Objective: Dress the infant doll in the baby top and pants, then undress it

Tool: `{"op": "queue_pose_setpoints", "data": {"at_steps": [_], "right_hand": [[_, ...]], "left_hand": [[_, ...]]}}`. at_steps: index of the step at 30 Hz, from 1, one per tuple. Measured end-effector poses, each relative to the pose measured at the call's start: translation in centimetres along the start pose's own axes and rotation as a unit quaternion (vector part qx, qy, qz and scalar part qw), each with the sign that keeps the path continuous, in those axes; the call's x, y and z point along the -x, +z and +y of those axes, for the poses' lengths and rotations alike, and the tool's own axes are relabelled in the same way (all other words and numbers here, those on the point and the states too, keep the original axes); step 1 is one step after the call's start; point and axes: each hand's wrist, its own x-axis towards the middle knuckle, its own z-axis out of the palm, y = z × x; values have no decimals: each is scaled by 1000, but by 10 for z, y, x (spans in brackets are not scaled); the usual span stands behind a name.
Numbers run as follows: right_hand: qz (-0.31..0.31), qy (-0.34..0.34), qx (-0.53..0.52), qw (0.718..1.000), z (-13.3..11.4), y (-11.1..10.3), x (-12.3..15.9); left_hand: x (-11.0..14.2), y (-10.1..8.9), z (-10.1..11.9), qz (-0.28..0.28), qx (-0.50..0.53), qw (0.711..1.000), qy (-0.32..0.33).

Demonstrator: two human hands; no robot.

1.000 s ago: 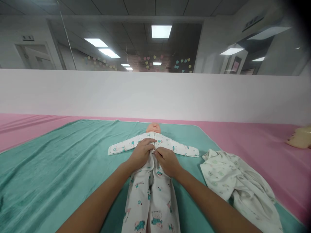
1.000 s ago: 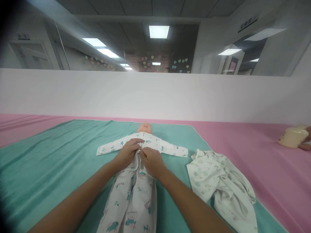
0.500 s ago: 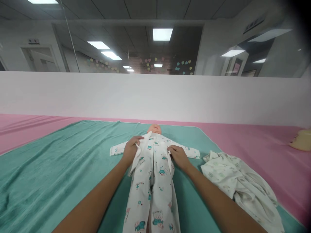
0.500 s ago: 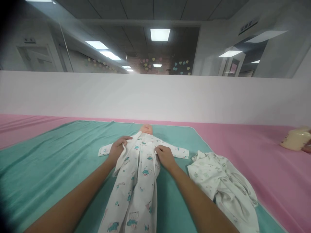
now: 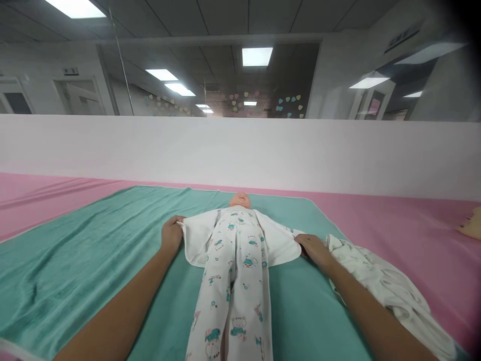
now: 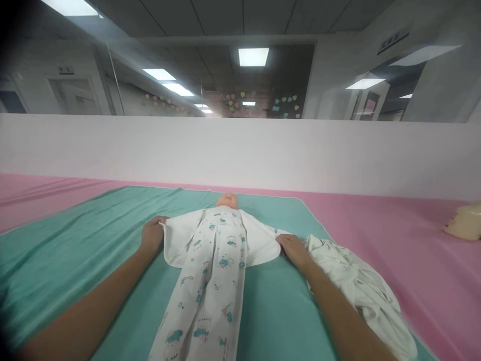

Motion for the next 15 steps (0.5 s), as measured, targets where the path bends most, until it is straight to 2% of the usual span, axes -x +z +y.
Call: {"op": "queue_pose_setpoints", "data": {"at_steps": [4, 7, 9, 12, 15], "right_hand": [[14, 29, 60, 998, 9, -5, -2], [16, 52, 86, 995, 20, -14, -1], [11, 64, 91, 994, 26, -21, 1], [3, 61, 113, 992, 31, -25, 2], [41, 41, 155, 986, 32, -22, -1]], "left_hand": [[-14, -29, -4, -3, -78, 997, 11], [-26, -43, -7, 1, -138, 988, 67], [-33, -48, -12, -15, -188, 977, 99], [-41, -49, -18, -78, -305, 943, 106], [-38, -48, -20, -123, -409, 897, 114]]}}
